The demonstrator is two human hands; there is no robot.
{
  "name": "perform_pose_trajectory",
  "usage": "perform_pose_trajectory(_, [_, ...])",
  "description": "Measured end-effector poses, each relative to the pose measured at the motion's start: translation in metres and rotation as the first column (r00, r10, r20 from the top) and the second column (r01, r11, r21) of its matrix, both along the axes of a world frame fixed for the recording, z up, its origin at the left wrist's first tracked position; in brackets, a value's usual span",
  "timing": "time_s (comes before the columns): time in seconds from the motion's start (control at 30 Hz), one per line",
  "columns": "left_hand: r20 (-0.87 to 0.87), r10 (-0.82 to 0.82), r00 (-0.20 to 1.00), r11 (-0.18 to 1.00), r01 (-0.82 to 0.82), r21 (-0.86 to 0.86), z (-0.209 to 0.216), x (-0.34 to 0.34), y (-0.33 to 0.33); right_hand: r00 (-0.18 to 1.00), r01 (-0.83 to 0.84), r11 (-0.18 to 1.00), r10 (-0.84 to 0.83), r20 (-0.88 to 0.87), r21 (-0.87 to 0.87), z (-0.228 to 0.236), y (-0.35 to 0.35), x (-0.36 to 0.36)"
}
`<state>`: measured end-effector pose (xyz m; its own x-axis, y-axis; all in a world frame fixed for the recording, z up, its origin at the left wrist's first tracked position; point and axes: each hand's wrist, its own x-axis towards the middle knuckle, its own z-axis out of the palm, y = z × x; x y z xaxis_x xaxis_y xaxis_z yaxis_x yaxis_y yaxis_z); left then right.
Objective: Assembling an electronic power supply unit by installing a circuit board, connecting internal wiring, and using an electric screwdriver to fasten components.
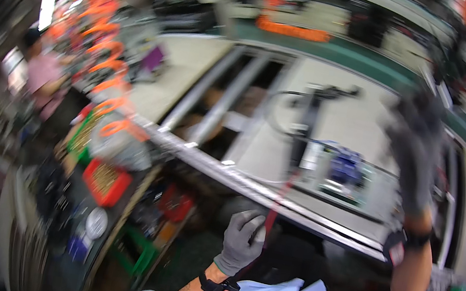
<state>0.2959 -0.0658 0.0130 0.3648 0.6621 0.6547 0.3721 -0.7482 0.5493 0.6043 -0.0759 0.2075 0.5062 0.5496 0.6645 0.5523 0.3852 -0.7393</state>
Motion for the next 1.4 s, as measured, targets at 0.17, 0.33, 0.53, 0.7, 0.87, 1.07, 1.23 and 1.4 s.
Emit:
perform_pose_trajectory(0.17, [-0.121, 0.603, 0.789, 0.797, -0.601, 0.052, 0.003, -0.159, 0.032, 0.952, -0.018, 0.939, -0.089, -0.292, -0.345, -0.111, -0.071, 0.013])
perform_pose_trajectory(0.33, [-0.212, 0.962, 0.174, 0.227, -0.940, 0.254, 0.010, -0.295, 0.066, 0.942, -0.015, 0.966, -0.073, -0.326, -0.259, -0.178, -0.096, 0.037])
perform_pose_trajectory(0.53, [-0.551, 0.831, -0.077, -0.054, -0.997, 0.058, -0.011, -0.389, 0.072, 0.924, 0.026, 0.968, -0.117, -0.363, -0.248, -0.197, -0.106, 0.049])
perform_pose_trajectory(0.7, [-0.422, 0.845, 0.327, 0.322, -0.943, -0.087, -0.010, -0.405, 0.076, 0.960, 0.147, 0.977, -0.178, -0.215, -0.156, -0.196, -0.099, 0.041])
perform_pose_trajectory(0.87, [-0.330, 0.913, 0.241, 0.323, -0.921, 0.219, 0.011, -0.340, 0.048, 0.952, 0.086, 0.985, -0.126, -0.280, -0.150, -0.163, -0.113, 0.019])
perform_pose_trajectory(1.07, [-0.275, 0.633, 0.723, 0.710, -0.684, -0.165, 0.018, -0.159, -0.011, 0.888, -0.007, 0.992, -0.051, -0.457, -0.125, -0.135, -0.112, 0.010])
perform_pose_trajectory(1.23, [-0.251, -0.060, 0.966, 0.953, -0.019, -0.302, 0.021, 0.004, -0.046, 0.882, 0.040, 0.994, -0.081, -0.465, -0.097, -0.141, -0.106, 0.009])
perform_pose_trajectory(1.4, [-0.335, -0.297, 0.894, 0.954, 0.264, -0.140, 0.005, 0.122, -0.041, 0.892, 0.112, 0.992, -0.123, -0.435, -0.051, -0.153, -0.107, 0.008])
